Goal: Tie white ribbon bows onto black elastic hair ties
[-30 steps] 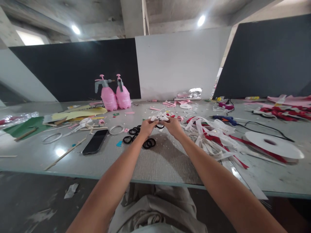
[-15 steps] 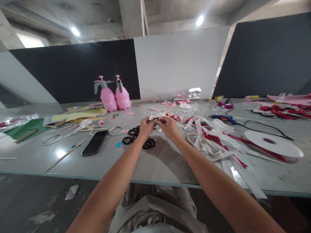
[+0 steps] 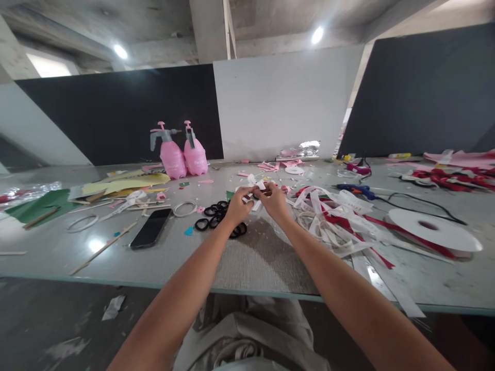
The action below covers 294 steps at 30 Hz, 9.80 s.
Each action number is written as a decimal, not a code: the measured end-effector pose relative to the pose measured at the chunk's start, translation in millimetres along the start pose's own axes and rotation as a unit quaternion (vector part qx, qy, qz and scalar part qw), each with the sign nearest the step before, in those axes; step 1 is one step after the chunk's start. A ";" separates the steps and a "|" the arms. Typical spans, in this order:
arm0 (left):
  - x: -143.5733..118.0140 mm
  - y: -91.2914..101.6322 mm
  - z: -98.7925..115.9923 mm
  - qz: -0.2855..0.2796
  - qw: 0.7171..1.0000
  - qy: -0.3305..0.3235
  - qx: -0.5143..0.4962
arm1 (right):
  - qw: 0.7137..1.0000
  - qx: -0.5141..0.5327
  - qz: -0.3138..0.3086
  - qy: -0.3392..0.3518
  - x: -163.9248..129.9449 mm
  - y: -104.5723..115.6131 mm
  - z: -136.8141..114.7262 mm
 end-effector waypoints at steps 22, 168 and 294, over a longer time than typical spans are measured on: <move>7.9 18.2 -17.4 0.101 0.993 0.060 -0.014 | 0.988 0.065 -0.116 -0.083 -2.9 -6.8 5.2; -9.6 -13.1 4.0 -0.159 0.972 0.106 -0.139 | 0.899 -0.320 -0.229 0.191 -6.3 33.9 -9.5; -1.3 -1.4 -6.6 -0.017 0.984 0.098 -0.145 | 0.949 0.233 0.144 -0.156 27.7 66.5 28.4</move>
Point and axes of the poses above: each hand's wrist, its own x-axis towards the middle knuckle, its own y-axis out of the back of the hand, z = x × y, the point moved 3 cm from there along x, towards the middle knuckle, and after that the axes turned 6 degrees about z, right-handed, at the moved point
